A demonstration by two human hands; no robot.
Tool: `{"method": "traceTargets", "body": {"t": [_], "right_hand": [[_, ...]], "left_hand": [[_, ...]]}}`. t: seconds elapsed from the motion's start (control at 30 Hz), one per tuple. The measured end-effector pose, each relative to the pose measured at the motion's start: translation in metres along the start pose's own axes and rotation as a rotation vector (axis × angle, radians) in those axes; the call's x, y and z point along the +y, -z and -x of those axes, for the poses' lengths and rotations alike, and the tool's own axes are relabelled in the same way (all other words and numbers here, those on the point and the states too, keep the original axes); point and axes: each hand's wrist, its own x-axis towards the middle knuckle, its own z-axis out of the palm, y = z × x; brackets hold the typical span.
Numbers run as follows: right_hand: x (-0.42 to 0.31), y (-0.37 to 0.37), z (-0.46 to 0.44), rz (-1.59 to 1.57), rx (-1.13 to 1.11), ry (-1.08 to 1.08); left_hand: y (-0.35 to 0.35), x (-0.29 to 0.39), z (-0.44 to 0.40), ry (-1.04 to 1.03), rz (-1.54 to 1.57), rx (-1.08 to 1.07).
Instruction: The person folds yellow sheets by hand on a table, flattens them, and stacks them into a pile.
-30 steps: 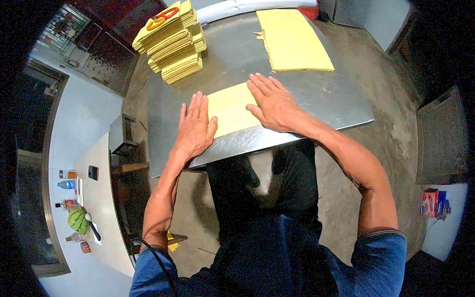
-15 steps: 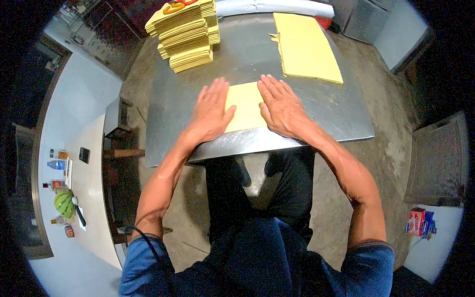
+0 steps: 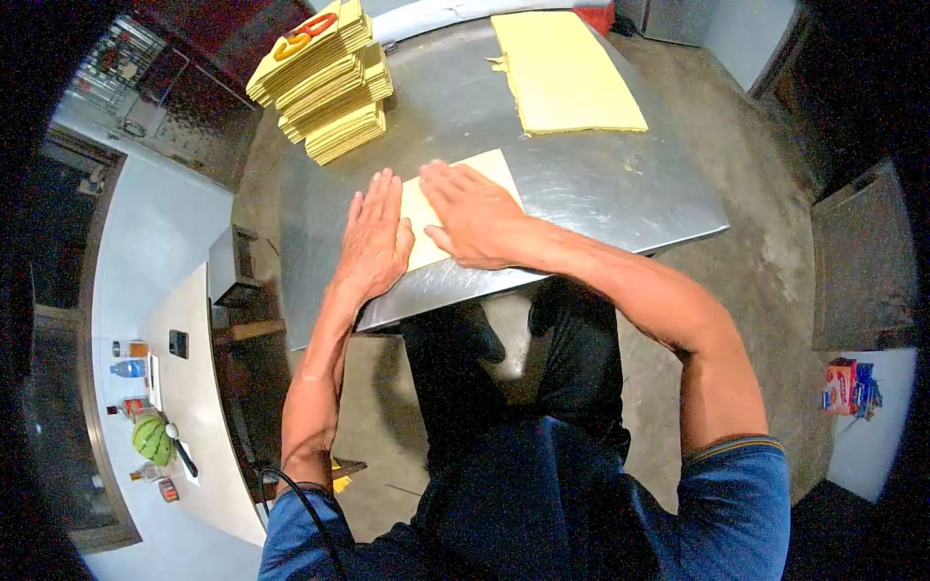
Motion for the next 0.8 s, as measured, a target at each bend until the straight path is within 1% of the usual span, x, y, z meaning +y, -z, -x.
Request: {"method": "traceTargets", "body": {"t": [0.07,0.17,0.3,0.4,0.5,0.63,0.7,0.8], "right_hand": [[0.02,0.004,0.017,0.011,0.002,-0.101],[0.043,0.022,0.044,0.051,0.014,-0.151],[0.042,0.02,0.045,0.099,0.019,-0.131],[0.044,0.018,0.043,0.121,0.026,-0.121],[0.044,0.018,0.045,0.079,0.006,-0.134],[0.042,0.022,0.043,0.064,-0.02,-0.144],[0.04,0.025,0.044,0.092,-0.032,-0.144],[0.031,0.029,0.039,0.175,-0.065,-0.143]], "left_hand": [[0.002,0.001,0.0,0.005,0.01,-0.011],[0.007,0.009,-0.001,0.052,-0.022,-0.031],[-0.001,0.043,-0.025,0.098,-0.107,-0.042],[-0.016,0.071,-0.054,-0.041,0.019,0.014],[-0.02,0.068,-0.058,-0.152,0.103,0.045],[-0.016,0.038,-0.026,-0.08,0.09,0.061],[-0.008,0.015,-0.007,-0.019,0.077,0.056],[0.004,-0.001,0.013,0.007,0.074,0.029]]}}
